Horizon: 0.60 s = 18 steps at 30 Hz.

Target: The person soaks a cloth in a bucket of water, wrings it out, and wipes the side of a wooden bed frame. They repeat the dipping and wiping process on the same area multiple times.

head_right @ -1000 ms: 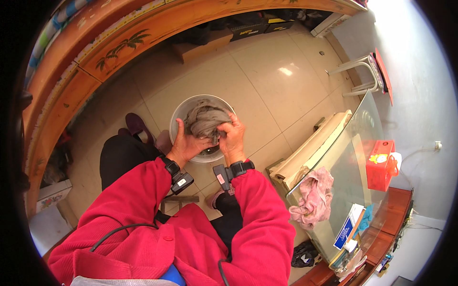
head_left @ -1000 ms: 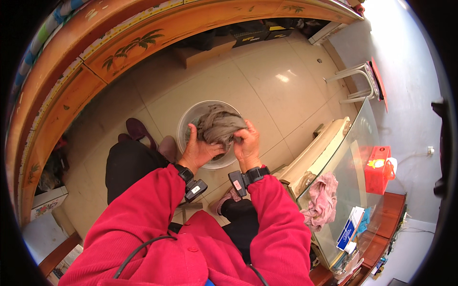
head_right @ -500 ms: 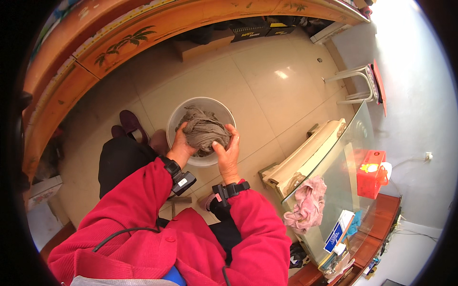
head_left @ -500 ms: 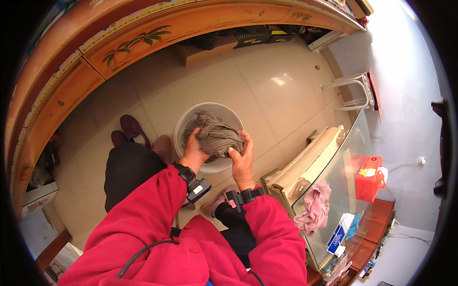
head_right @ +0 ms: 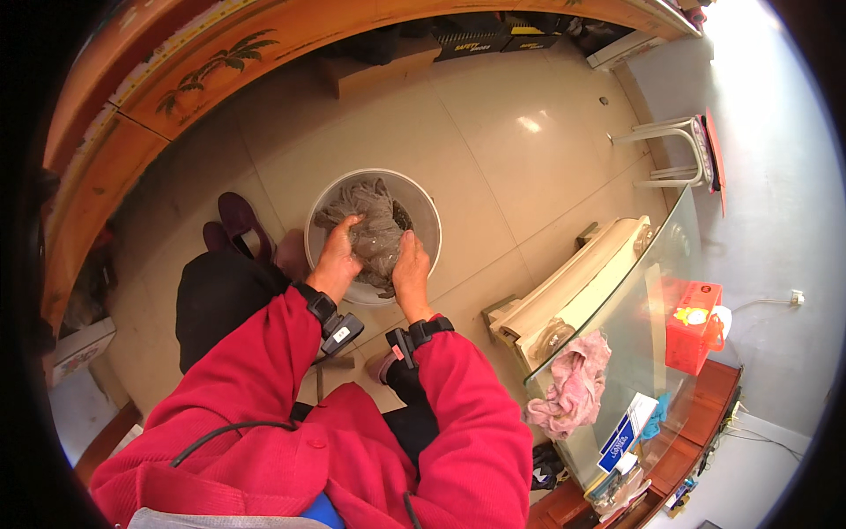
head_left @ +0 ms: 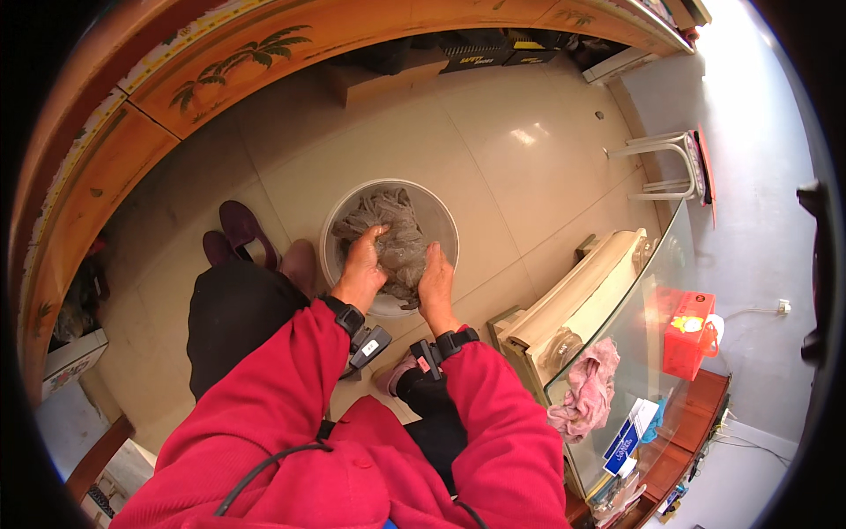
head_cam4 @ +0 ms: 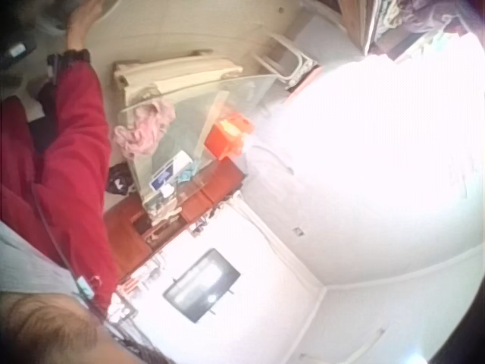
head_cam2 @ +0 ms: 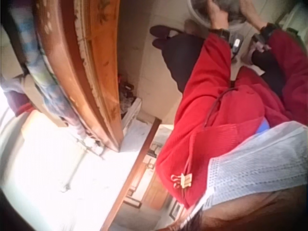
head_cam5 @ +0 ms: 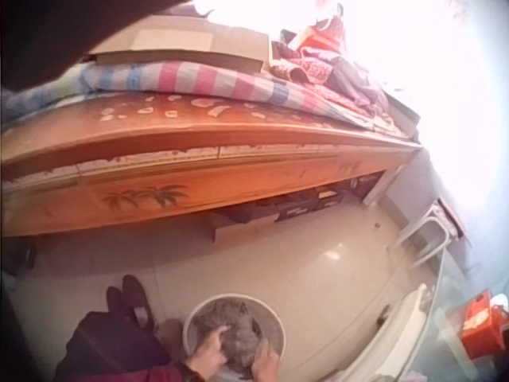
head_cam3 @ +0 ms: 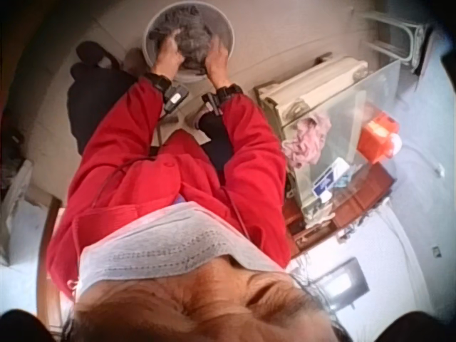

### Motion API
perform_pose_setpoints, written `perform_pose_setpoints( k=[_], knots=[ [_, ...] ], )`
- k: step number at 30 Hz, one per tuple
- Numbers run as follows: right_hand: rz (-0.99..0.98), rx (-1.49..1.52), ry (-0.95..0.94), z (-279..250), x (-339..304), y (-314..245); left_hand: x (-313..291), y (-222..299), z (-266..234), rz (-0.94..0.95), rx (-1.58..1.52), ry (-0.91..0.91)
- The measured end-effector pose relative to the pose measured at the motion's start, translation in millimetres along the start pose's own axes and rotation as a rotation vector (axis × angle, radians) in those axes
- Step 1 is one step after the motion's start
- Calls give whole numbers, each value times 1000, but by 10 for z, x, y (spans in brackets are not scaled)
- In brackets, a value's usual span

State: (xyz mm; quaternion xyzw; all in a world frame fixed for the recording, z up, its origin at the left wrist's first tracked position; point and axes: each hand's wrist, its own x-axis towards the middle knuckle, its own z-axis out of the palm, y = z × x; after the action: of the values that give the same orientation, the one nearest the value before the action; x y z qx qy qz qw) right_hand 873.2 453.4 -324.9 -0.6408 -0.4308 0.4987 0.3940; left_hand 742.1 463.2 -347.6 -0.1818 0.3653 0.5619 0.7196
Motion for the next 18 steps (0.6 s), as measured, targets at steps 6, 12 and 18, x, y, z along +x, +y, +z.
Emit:
perform_pose_setpoints(
  k=[6, 12, 18],
  knots=[
    [629, 658, -294, -91, 126, -121, 26, 19, 26, -58, -57, -84],
    [683, 632, -350, -159, 178, -137, -16, -33, 75, 13, -38, -94],
    [444, 789, -419, -257, -99, -184, 57, 17, 84, -10, -73, -130]
  ],
)
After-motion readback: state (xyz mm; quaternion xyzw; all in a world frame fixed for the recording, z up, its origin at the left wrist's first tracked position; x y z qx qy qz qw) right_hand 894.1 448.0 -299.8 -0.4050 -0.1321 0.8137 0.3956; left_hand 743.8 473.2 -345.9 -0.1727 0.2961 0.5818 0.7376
